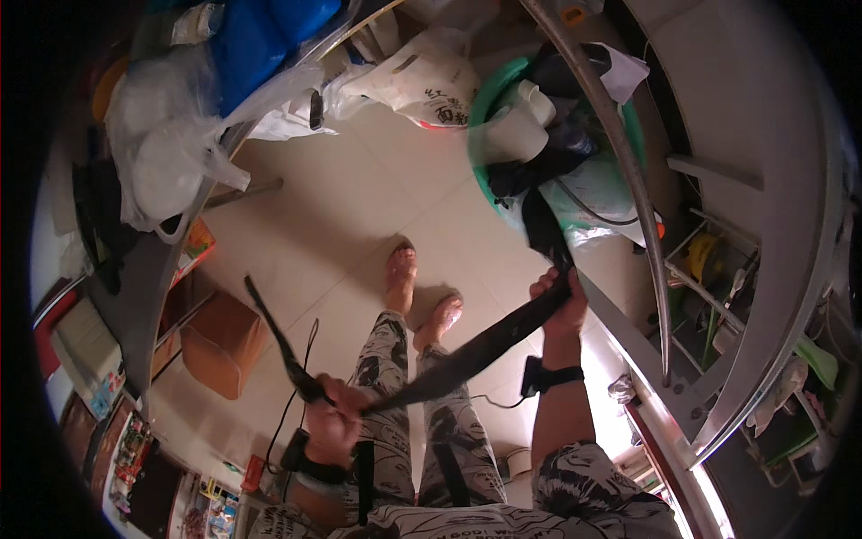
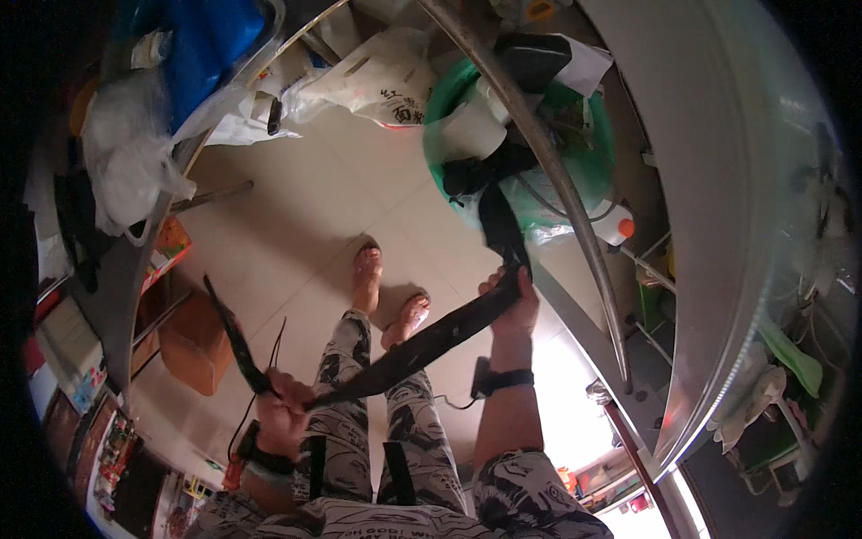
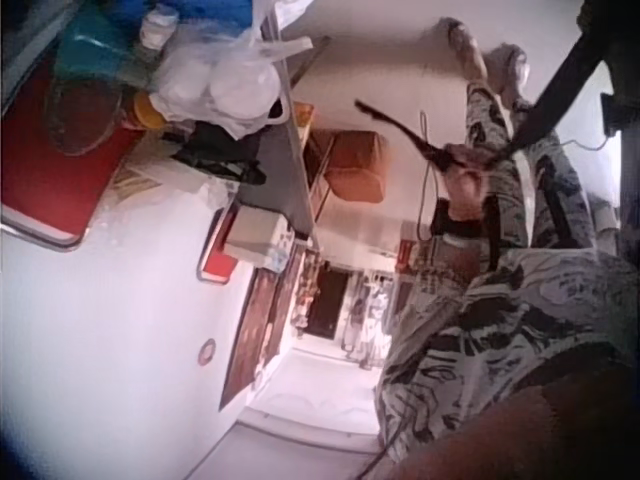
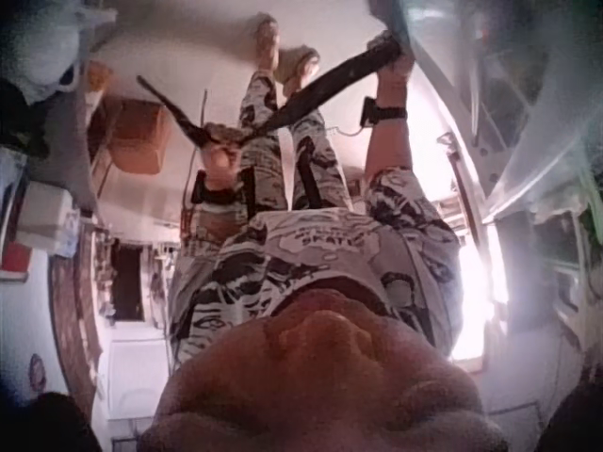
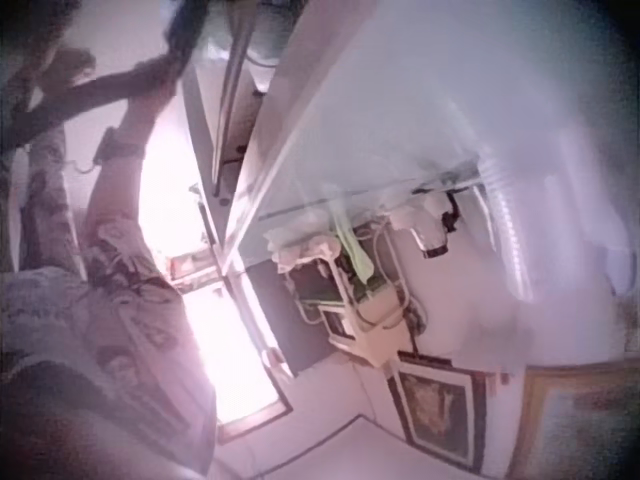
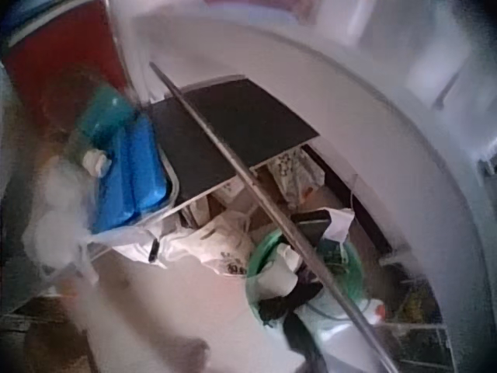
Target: The person retrieves black plastic bags from a shelf, walks to the living room, and lines two trash bins with the bags. They then place a green packet into one bin and move a white styrofoam box to the other bin, lining it with a bag as well.
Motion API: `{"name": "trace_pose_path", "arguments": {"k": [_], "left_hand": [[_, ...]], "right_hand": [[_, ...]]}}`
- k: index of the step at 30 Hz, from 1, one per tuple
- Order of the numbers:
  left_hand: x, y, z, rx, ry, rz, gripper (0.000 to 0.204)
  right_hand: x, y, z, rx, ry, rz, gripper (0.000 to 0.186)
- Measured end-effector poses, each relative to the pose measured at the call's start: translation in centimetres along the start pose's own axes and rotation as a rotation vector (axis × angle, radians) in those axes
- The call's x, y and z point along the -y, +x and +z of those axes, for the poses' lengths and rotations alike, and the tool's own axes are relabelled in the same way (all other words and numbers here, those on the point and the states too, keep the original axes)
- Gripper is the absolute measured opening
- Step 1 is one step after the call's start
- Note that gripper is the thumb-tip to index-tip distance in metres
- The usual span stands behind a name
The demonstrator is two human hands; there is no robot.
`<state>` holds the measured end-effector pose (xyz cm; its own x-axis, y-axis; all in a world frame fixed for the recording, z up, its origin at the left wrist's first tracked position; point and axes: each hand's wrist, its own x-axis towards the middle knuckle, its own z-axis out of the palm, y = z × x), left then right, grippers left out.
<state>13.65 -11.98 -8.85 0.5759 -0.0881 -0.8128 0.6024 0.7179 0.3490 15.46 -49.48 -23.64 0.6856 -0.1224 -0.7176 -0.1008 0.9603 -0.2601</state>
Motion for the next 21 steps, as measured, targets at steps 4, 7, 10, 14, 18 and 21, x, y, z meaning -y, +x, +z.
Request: {"name": "trace_pose_path", "arguments": {"k": [4,7,10,14,18,21], "left_hand": [[-1.9,0.9,-2.1,0.044,0.015,0.086,0.013],[2.9,1.3,-0.8,-0.083,0.157,0.012,0.012],[7.5,-0.2,0.4,0.403,1.420,0.119,0.032],[7.4,-4.1,-2.2,0.271,1.395,-0.227,0.030],[-1.7,-8.7,-10.1,-0.275,1.301,-0.225,0.023],[-7.8,-12.1,-14.4,-0.549,1.376,-0.199,0.018]], "right_hand": [[0.9,1.4,0.7,-0.213,-0.140,0.076,0.034],[-5.2,1.2,1.5,-0.308,-0.093,0.130,0.025],[-12.7,-0.6,1.0,0.026,-0.229,0.397,0.024],[-4.5,-0.2,-5.0,-0.383,-0.586,0.259,0.023],[9.0,3.5,-12.3,-0.690,-0.672,-0.127,0.023],[7.5,4.2,-13.2,-0.747,-1.382,-0.180,0.023]]}}
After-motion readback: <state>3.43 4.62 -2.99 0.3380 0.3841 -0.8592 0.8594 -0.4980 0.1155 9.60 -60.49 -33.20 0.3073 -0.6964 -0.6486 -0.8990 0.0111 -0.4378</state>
